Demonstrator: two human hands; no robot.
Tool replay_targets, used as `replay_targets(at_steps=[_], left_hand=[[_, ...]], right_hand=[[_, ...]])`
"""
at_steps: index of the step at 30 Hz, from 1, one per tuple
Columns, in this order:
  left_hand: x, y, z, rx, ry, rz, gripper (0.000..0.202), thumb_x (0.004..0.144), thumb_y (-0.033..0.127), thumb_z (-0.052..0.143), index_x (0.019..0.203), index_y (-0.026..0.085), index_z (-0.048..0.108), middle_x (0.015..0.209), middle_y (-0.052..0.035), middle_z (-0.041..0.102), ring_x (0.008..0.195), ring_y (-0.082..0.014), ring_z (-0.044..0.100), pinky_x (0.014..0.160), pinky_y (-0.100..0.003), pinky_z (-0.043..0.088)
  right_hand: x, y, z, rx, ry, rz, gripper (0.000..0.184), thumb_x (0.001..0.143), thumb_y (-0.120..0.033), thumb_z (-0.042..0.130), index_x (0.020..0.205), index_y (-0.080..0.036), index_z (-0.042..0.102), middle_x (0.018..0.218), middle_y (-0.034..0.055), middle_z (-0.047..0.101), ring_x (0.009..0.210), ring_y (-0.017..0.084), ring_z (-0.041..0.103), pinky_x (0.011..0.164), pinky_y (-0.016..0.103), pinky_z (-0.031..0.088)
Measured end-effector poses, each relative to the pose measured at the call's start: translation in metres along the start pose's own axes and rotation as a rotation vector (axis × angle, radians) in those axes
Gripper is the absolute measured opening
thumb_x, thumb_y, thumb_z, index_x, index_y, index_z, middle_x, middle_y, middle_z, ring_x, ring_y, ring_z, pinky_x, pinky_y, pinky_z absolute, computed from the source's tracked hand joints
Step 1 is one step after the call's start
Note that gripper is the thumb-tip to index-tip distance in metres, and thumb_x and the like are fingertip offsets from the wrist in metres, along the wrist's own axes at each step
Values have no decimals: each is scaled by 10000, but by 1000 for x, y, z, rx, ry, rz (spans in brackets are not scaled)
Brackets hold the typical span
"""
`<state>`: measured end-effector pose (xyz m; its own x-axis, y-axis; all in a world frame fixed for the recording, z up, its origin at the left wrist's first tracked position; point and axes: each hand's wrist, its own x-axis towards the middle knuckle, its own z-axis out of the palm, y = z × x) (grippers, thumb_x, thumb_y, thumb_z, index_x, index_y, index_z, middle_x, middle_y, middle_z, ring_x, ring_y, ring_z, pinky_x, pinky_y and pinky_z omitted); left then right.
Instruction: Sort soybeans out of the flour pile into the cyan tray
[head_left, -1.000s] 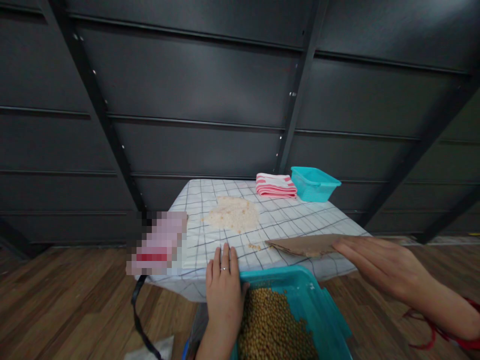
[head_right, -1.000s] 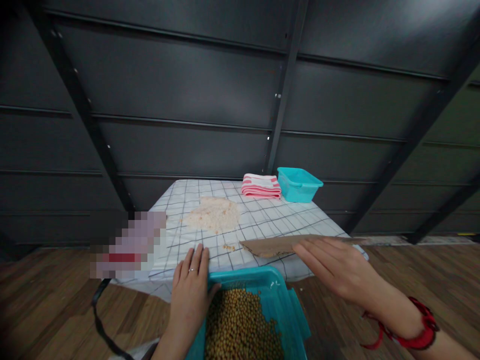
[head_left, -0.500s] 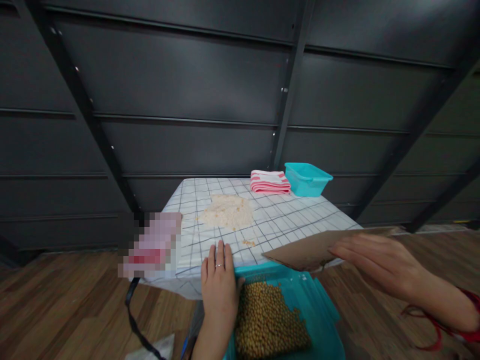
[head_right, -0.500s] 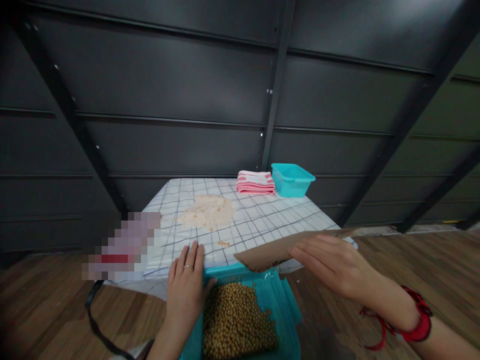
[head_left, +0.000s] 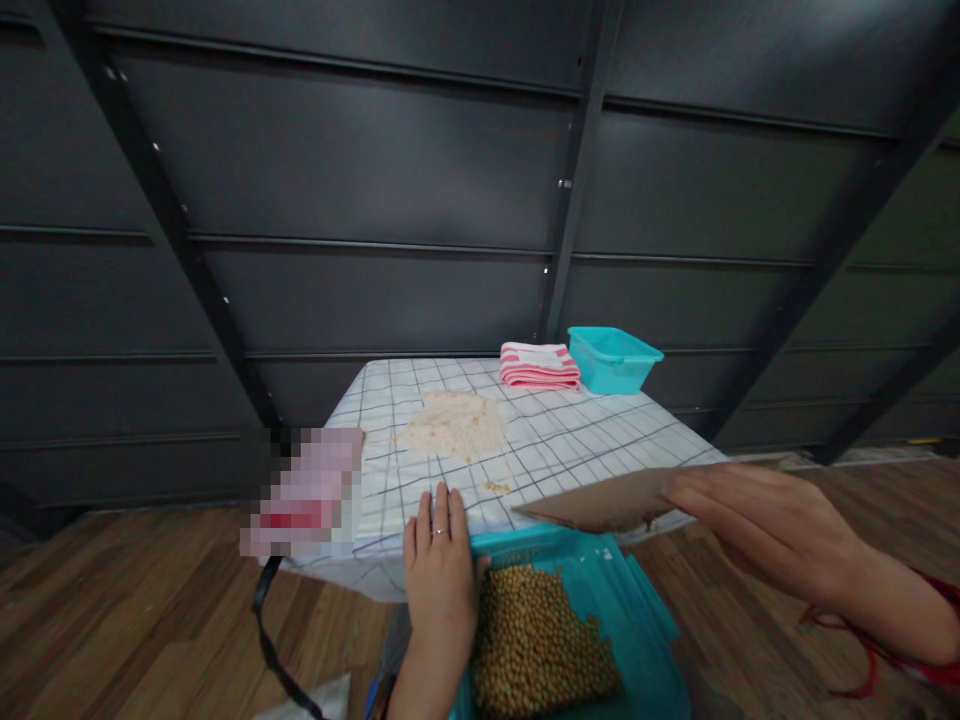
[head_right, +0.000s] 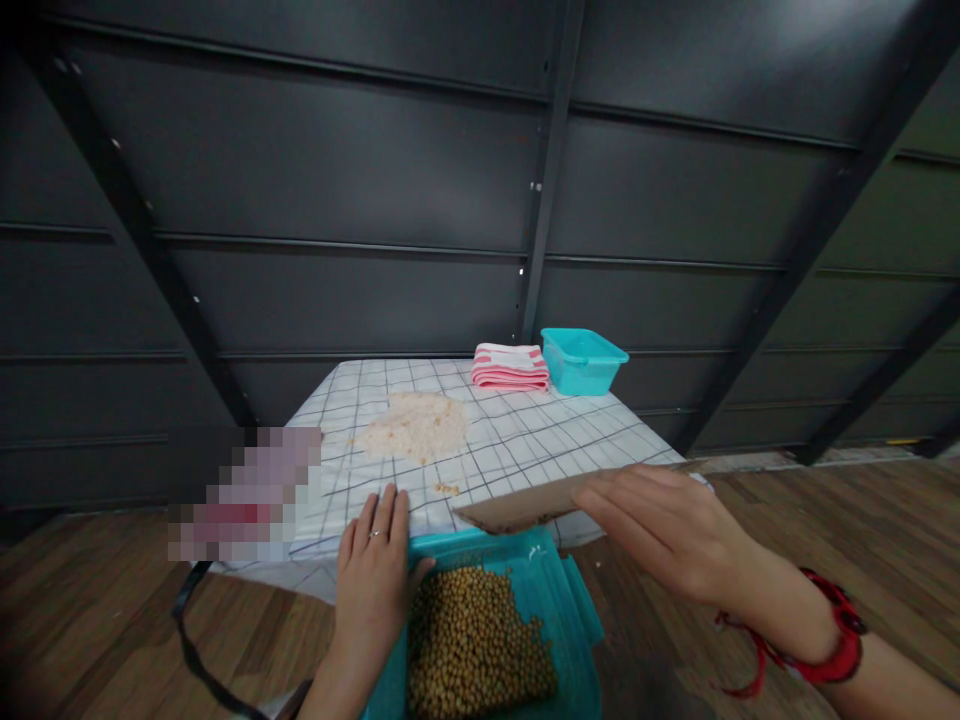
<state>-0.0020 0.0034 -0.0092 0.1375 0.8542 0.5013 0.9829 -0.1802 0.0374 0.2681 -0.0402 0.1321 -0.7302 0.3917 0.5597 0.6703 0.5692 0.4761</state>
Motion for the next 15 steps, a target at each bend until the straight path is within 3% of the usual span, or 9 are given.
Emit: replay_targets(at_steps=[3,8,15], left_hand=[[1,0,-1,-14,-5,-6,568,698,199,524,1251,135,410,1323,-130,444,1206,-288,387,939,-460,373],[3,2,-6,-22,-17,-37,573,663,179,558,1221,109,447,1298,-126,472,1175,-289,426,923,-433,403],[3,4,-6,-12,11,-38,558,660,160,546,1209,109,459,1298,-119,470,1171,-284,434,915,-437,413]], right_hand=[[17,0,11,-66,65,-134,233,849,-47,314,918,-147,513,727,42,640,658,133,570,617,245,454],[31,-1,25,-108,29,-162,218,831,-8,326,903,-116,501,705,48,628,622,129,551,588,241,430],[28,-3,20,-69,33,-156,227,839,-20,313,892,-134,502,718,36,630,651,126,556,624,241,437]])
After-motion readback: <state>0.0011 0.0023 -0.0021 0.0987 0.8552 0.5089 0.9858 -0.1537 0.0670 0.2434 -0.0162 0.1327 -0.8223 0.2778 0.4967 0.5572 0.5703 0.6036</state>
